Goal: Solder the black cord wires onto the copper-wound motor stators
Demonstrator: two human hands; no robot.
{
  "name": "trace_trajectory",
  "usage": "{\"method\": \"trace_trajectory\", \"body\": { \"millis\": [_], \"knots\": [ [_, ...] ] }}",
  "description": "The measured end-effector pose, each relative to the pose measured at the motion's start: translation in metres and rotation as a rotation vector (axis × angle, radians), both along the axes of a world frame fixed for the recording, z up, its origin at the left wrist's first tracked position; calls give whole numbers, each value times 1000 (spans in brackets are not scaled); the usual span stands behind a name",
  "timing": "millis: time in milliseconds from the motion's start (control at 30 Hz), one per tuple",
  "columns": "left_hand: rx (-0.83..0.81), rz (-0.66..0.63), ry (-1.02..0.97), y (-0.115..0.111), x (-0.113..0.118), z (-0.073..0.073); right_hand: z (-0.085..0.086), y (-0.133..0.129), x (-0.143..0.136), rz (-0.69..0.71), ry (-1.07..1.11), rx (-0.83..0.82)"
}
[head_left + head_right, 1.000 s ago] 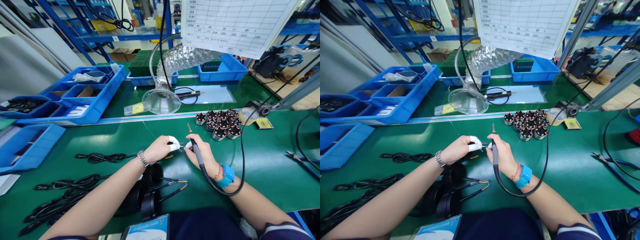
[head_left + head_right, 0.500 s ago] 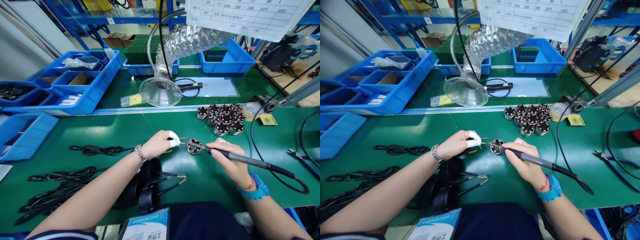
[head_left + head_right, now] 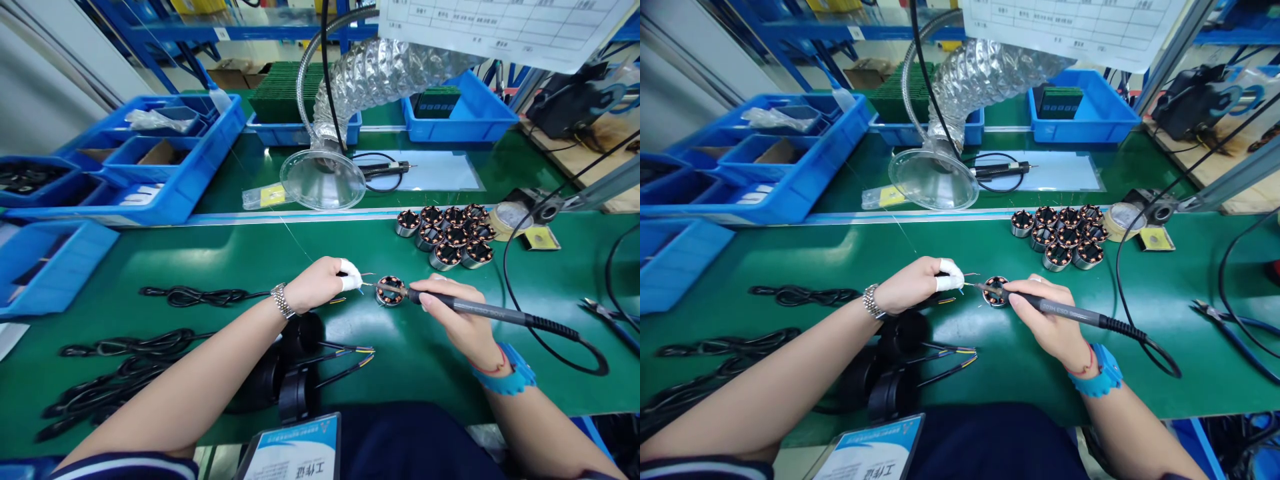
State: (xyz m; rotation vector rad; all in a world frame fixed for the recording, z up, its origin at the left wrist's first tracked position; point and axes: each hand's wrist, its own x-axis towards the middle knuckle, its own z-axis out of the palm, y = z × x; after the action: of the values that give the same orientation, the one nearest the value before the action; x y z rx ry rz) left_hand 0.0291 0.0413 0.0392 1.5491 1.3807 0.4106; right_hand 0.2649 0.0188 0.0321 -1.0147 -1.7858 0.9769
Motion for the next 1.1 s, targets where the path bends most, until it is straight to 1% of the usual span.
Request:
{"method": "trace_trajectory", "body": {
  "millis": [733, 1100],
  "knots": [
    [34, -13, -6, 0, 2, 0, 3, 2, -7, 3, -47, -20],
    [28, -9, -10, -1, 2, 0, 2, 2, -3, -25, -3, -15]
  ]
}}
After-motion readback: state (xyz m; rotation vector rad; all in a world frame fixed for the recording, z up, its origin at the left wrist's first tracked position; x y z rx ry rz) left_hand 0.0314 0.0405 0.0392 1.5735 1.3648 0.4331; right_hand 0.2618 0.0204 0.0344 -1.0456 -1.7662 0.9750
